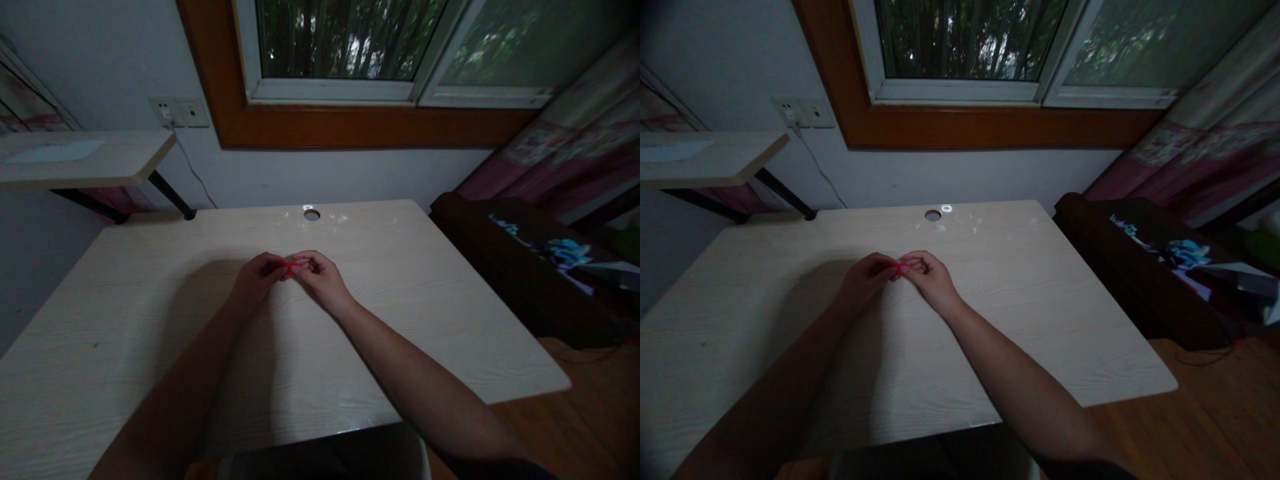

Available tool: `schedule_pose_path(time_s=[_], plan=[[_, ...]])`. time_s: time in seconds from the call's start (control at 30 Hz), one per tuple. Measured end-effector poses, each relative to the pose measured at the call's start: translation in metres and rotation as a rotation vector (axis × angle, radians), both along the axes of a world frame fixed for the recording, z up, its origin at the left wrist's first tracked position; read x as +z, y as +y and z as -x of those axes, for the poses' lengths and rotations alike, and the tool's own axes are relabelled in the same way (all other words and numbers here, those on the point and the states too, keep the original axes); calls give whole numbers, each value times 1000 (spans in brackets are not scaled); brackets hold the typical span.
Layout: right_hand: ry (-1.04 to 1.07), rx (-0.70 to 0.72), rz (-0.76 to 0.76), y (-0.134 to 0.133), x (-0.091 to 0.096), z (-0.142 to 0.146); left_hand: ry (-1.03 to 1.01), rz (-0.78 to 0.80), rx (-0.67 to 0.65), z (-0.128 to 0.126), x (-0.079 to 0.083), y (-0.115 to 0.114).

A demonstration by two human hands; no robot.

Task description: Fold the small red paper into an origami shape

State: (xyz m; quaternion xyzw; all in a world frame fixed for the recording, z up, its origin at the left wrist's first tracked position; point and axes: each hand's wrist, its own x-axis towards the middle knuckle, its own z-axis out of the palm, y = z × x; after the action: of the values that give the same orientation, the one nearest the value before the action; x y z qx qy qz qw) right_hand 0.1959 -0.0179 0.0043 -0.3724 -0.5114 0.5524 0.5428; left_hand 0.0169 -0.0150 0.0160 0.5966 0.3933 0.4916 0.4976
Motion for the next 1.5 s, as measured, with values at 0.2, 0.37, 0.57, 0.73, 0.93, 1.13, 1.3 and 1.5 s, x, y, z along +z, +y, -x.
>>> schedule_pose_path(time_s=[0.2, 0.37, 0.57, 0.73, 0.93, 1.13, 1.3, 1.5], plan=[[-9, -46, -28, 0, 2, 1, -21, -13, 52, 1, -1, 3], [-15, -103, -36, -1, 5, 0, -38, -32, 55, 1, -2, 2], [-64, -111, -58, -3, 4, 0, 41, -9, 9, 2, -6, 2], [-177, -90, -152, -6, 2, 0, 91, -15, 22, 2, -5, 2], [-222, -123, -191, -9, 5, 1, 121, -59, 63, 2, -5, 1], [-136, -134, -118, -6, 6, 2, 114, -1, 72, 2, 0, -1], [6, -120, -21, -3, 7, 3, 83, 25, 84, 0, 7, -2], [139, -83, 48, -2, 6, 3, -22, -3, 119, -2, 5, 0]])
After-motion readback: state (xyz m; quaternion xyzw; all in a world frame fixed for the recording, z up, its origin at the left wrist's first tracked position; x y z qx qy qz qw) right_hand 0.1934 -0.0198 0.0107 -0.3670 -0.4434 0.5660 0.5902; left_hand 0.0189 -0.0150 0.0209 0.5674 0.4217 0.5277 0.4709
